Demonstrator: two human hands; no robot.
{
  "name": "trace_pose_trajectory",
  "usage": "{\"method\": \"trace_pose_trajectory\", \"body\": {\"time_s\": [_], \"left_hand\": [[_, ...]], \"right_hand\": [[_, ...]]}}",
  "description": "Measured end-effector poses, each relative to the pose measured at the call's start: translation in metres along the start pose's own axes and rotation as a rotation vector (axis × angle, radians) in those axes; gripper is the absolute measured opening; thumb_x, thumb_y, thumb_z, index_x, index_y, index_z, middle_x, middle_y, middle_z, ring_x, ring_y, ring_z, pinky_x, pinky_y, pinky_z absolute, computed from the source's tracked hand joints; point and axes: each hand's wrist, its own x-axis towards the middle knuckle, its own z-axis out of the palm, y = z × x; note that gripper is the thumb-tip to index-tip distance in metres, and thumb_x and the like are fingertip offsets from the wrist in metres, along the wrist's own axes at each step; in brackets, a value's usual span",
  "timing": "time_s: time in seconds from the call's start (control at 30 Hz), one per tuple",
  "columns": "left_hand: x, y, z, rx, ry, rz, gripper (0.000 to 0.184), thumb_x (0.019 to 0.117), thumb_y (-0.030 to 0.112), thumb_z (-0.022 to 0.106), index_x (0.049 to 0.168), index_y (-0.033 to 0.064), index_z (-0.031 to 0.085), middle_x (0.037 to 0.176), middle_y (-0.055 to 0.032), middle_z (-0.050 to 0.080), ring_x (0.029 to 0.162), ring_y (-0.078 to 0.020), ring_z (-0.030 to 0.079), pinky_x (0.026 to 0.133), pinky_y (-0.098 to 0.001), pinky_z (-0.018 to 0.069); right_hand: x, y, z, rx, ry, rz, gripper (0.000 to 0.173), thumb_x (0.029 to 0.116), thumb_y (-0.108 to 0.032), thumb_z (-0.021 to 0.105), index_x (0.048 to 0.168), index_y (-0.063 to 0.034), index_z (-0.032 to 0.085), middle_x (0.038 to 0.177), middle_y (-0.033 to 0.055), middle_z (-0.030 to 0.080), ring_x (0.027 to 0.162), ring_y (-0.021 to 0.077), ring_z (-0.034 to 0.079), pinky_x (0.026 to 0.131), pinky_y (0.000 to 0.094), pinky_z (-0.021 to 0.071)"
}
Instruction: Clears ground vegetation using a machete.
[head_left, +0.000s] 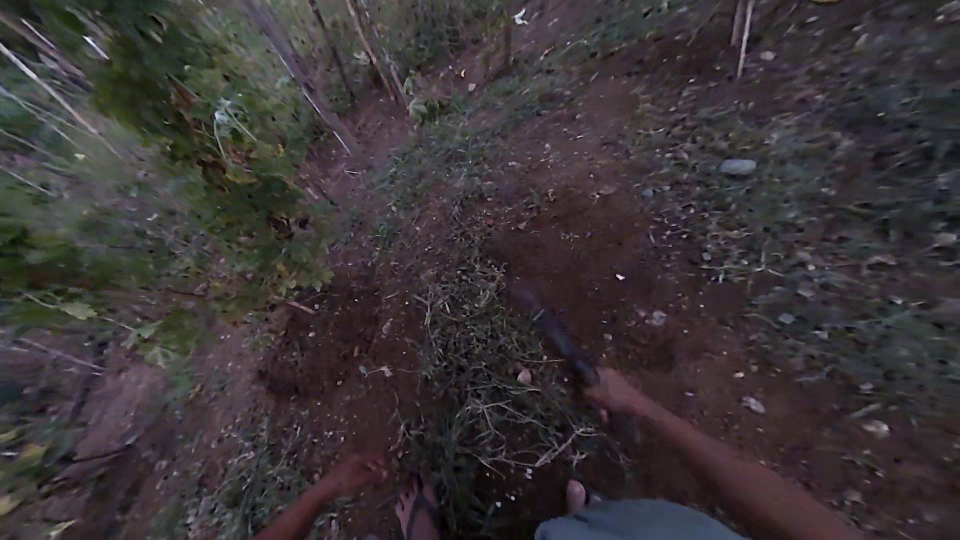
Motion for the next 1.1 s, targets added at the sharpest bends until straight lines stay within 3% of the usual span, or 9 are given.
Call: {"method": "trace_pose_trajectory", "body": {"time_s": [0.1,0.23,0.4,0.5,0.57,0.63,0.83,0.97,1.1], "left_hand": [[0.005,0.014,-0.005,0.029,-0.018,0.014,0.044,0.1059,0.023,0.056,0.143,-0.0022,0.053,0.136,-0.0257,0.060,0.125,-0.0352,0.059,0.109,-0.0495,0.0445],[0.011,0.028,-0.005,0.033,-0.003,0.032,0.044,0.1051,0.025,0.057,0.141,-0.0011,0.054,0.135,-0.0235,0.060,0.124,-0.0334,0.060,0.108,-0.0490,0.0462],[0.005,0.028,0.005,0.021,-0.027,0.071,0.045,0.1047,0.020,0.058,0.142,-0.0040,0.052,0.137,-0.0258,0.059,0.125,-0.0338,0.059,0.109,-0.0469,0.0446],[0.007,0.015,0.007,0.051,-0.047,0.022,0.042,0.1049,0.018,0.058,0.141,-0.0041,0.054,0.137,-0.0262,0.059,0.127,-0.0351,0.058,0.111,-0.0473,0.0430],[0.011,0.008,0.005,0.066,-0.060,-0.003,0.042,0.1055,0.019,0.057,0.141,-0.0030,0.054,0.137,-0.0260,0.059,0.126,-0.0353,0.058,0.110,-0.0479,0.0435],[0.013,0.009,0.000,0.097,-0.047,-0.030,0.042,0.1059,0.021,0.056,0.141,-0.0018,0.054,0.136,-0.0258,0.059,0.124,-0.0365,0.059,0.109,-0.0497,0.0442],[0.014,0.037,-0.003,0.121,-0.006,-0.011,0.043,0.1061,0.025,0.055,0.141,-0.0001,0.055,0.134,-0.0239,0.062,0.124,-0.0347,0.061,0.109,-0.0507,0.0449],[0.016,0.046,0.003,0.137,-0.050,0.018,0.043,0.1067,0.022,0.054,0.144,-0.0003,0.053,0.139,-0.0245,0.059,0.127,-0.0354,0.059,0.111,-0.0494,0.0432],[0.019,0.039,0.005,0.083,-0.074,0.062,0.042,0.1049,0.017,0.057,0.141,-0.0033,0.054,0.137,-0.0254,0.059,0.124,-0.0337,0.060,0.108,-0.0471,0.0455]], "right_hand": [[-0.020,0.005,-0.006,-0.208,-0.091,-0.056,0.041,0.0974,-0.012,0.069,0.134,0.0011,0.054,0.090,0.0177,0.064,0.066,0.0242,0.063,0.066,0.0421,0.0567],[-0.039,0.005,-0.055,-0.179,0.045,-0.054,0.042,0.0980,-0.014,0.069,0.134,0.0028,0.055,0.099,0.0240,0.066,0.075,0.0315,0.067,0.074,0.0499,0.0571],[-0.012,-0.003,-0.081,0.481,0.352,-0.020,0.027,0.0995,-0.005,0.060,0.123,0.0043,0.052,0.073,0.0040,0.055,0.053,0.0107,0.056,0.056,0.0287,0.0550],[0.009,-0.004,-0.044,0.751,0.398,-0.052,0.025,0.0995,-0.006,0.060,0.121,0.0027,0.050,0.070,0.0020,0.057,0.051,0.0112,0.059,0.054,0.0298,0.0584],[-0.002,0.010,-0.008,0.462,0.278,-0.027,0.036,0.0975,-0.006,0.062,0.129,0.0071,0.051,0.078,0.0114,0.062,0.057,0.0185,0.063,0.060,0.0356,0.0590],[-0.019,0.024,0.014,0.092,0.064,0.034,0.050,0.0978,-0.010,0.066,0.141,0.0061,0.047,0.101,0.0246,0.066,0.077,0.0325,0.068,0.077,0.0495,0.0582],[-0.048,0.046,-0.046,-0.083,0.038,0.003,0.043,0.0989,-0.014,0.068,0.136,0.0018,0.053,0.094,0.0201,0.065,0.069,0.0265,0.065,0.069,0.0448,0.0574],[-0.046,0.026,-0.076,0.276,0.221,0.006,0.031,0.0999,-0.006,0.062,0.127,0.0049,0.053,0.077,0.0080,0.058,0.055,0.0135,0.058,0.057,0.0313,0.0552],[-0.002,-0.012,-0.052,0.837,0.365,-0.052,0.023,0.1015,-0.006,0.058,0.122,0.0011,0.050,0.071,0.0005,0.055,0.053,0.0094,0.058,0.055,0.0283,0.0574]]}}
